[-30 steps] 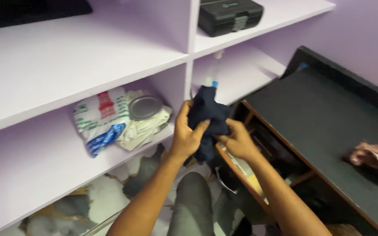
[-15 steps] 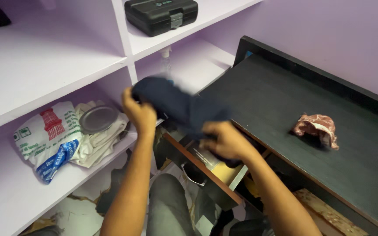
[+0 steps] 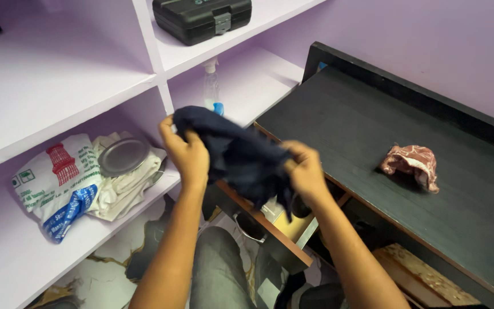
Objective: The person wipes the inside of a desk drawer with a cloth, then places a book, a computer mouse, a folded dark cloth, a metal plate, and a white cloth into the drawer.
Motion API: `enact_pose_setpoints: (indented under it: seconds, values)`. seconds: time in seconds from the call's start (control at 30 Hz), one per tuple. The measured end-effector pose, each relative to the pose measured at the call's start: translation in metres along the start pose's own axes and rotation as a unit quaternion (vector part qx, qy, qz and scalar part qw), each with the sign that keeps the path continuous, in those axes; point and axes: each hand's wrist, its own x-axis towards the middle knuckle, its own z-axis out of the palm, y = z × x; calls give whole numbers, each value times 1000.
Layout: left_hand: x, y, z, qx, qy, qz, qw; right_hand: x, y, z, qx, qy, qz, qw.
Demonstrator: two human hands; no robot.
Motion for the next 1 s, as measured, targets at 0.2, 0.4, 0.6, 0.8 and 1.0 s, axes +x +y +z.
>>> enact_pose_setpoints:
  seconds: [0.2,0.4,0.6,0.8,1.0]
  values:
    - [-51,15,28,-322,-232,-170,902,7,-21,9,75,94,-55,991]
    - [-35,22,22,-203,-305,-212,906,9,-16,-5,1,31,43,999]
    - [-26,8,8,-35,-329,-186,925,15,-28,-44,12,22,-15,1000]
    - [-35,-2,8,186,-475,-77,857,28,-5,-49,116,10,-62,991]
    - [-52,-19,17,149,-387,52,908,25,16,-24,297,55,99,948]
